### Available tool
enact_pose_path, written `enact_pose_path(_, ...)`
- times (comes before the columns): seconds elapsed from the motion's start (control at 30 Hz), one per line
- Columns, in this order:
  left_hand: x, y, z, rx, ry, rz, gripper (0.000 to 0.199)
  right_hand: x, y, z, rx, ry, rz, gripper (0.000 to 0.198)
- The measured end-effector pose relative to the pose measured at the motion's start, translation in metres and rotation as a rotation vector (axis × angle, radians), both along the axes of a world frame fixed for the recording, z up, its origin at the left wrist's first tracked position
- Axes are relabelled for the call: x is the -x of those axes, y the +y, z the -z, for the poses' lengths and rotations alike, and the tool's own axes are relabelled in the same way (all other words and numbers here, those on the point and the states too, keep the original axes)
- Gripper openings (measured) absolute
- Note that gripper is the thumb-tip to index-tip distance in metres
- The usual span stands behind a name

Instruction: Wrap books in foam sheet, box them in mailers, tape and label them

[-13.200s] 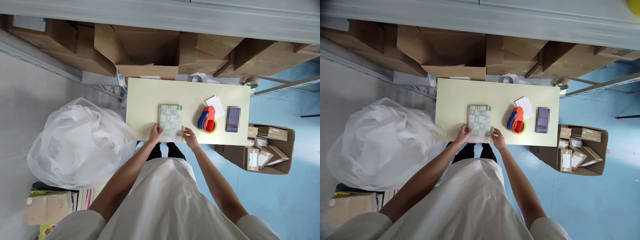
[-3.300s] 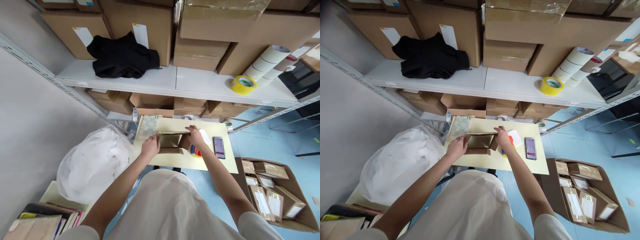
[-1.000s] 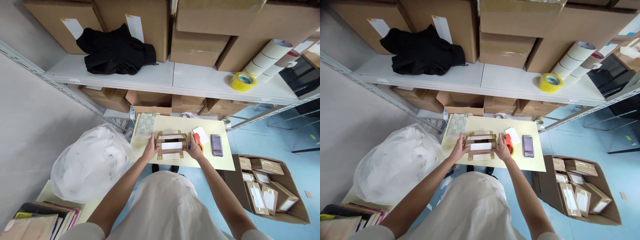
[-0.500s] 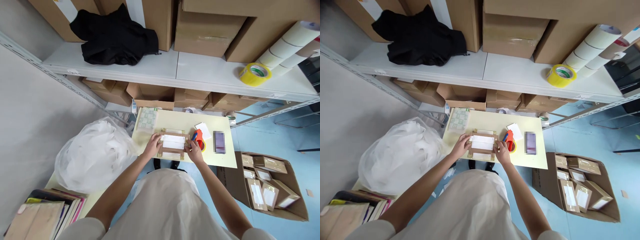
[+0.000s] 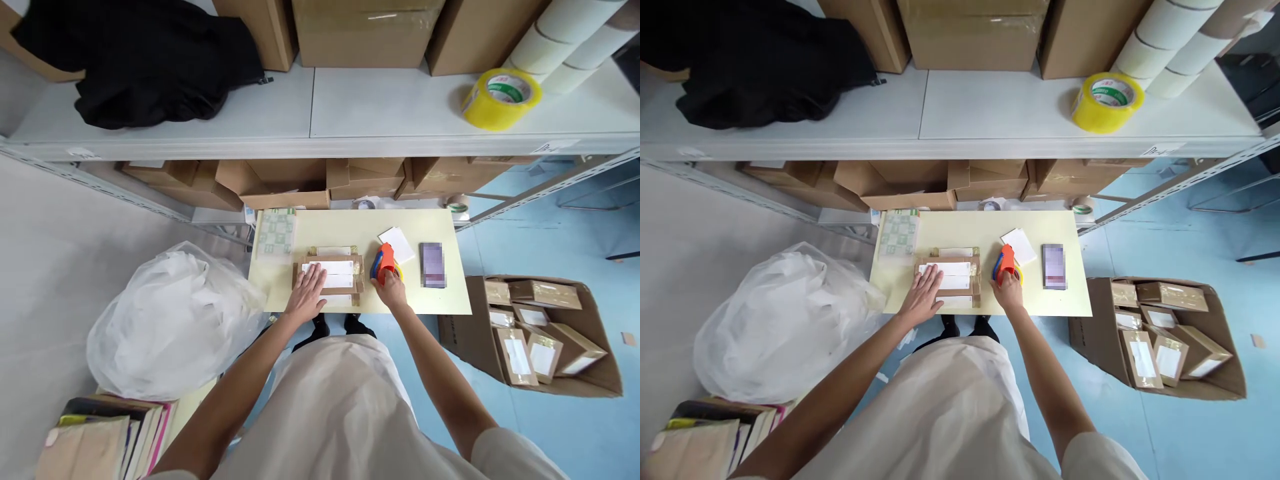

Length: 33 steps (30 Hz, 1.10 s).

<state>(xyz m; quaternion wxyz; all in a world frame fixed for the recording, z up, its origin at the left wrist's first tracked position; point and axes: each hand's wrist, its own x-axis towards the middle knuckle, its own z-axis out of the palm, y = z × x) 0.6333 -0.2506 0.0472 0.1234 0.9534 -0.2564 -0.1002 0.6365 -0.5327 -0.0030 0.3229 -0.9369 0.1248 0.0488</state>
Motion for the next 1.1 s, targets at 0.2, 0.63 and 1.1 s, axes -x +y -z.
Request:
enact_pose_path(0.2,0.003,-0.009,-0.001,-0.058,-0.011,-0.046,0.077,-0.022,0.016,0.016,0.022,0.145,0.034,0.027)
enact_pose_path(0.63,0.005,-0.01,-0.008,-0.034,-0.001,-0.08,0.073,-0.034,-0.048,-0.093,-0.658,-0.079,0.0,0.016)
enact_pose_path(1.1,0.001,0.006,-0.007,0.222,0.06,-0.017,0.071,-0.075,0.035,-0.124,-0.601,0.228,-0.296,0.053)
